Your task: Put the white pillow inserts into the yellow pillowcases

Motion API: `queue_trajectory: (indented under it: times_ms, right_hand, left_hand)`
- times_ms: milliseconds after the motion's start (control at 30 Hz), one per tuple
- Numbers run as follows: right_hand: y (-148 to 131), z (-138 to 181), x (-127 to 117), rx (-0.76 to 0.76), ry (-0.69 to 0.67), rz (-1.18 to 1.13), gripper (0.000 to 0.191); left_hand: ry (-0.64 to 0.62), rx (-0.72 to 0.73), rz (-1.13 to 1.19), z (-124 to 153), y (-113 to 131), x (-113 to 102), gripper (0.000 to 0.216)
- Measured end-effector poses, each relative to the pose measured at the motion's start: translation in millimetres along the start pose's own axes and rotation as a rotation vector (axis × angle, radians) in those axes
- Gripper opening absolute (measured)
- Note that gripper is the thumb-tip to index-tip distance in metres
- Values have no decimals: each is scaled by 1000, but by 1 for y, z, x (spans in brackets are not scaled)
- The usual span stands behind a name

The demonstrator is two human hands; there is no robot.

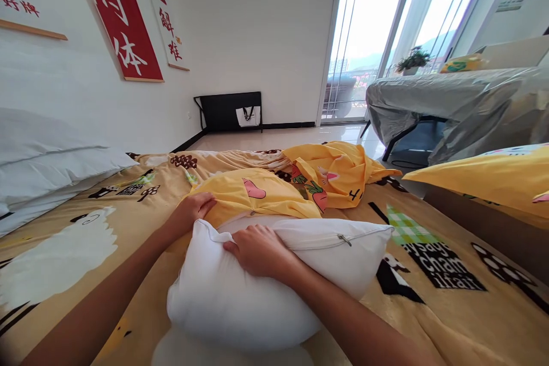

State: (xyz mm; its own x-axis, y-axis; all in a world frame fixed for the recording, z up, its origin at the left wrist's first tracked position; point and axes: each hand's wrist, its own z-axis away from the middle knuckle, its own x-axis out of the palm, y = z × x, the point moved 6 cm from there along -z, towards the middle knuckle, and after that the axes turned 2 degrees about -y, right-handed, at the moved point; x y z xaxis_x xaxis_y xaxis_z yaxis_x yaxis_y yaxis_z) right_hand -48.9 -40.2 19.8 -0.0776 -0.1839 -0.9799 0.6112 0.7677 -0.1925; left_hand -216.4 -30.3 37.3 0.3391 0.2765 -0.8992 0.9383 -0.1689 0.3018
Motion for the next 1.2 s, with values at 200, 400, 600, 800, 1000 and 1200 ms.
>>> queue_trajectory:
  times_ms: [200,400,600,800,1000,1200]
  right_hand:
    - [-1,2,-3,12,34,3,47]
    - [-3,5,-4,21,40,-1,47]
    - [-4,3,-5,34,36,-1,47]
    - [4,-5,-9,76,67,-2,50]
    - [23,-21,-19,125,65,-37,48]
    - [10,-20,-4,139,-6,35,46]
  left_hand:
    - [65,184,-504,8,6,-3,24]
    - [-39,256,-595,38,25,17,18]
    - [6,205,-548,38,20,30,37]
    - [-4,159,-501,29,20,28,29]
    - [118,-54,-161,26,2,0,21]
    - [209,-117,139,19,-11,0,22]
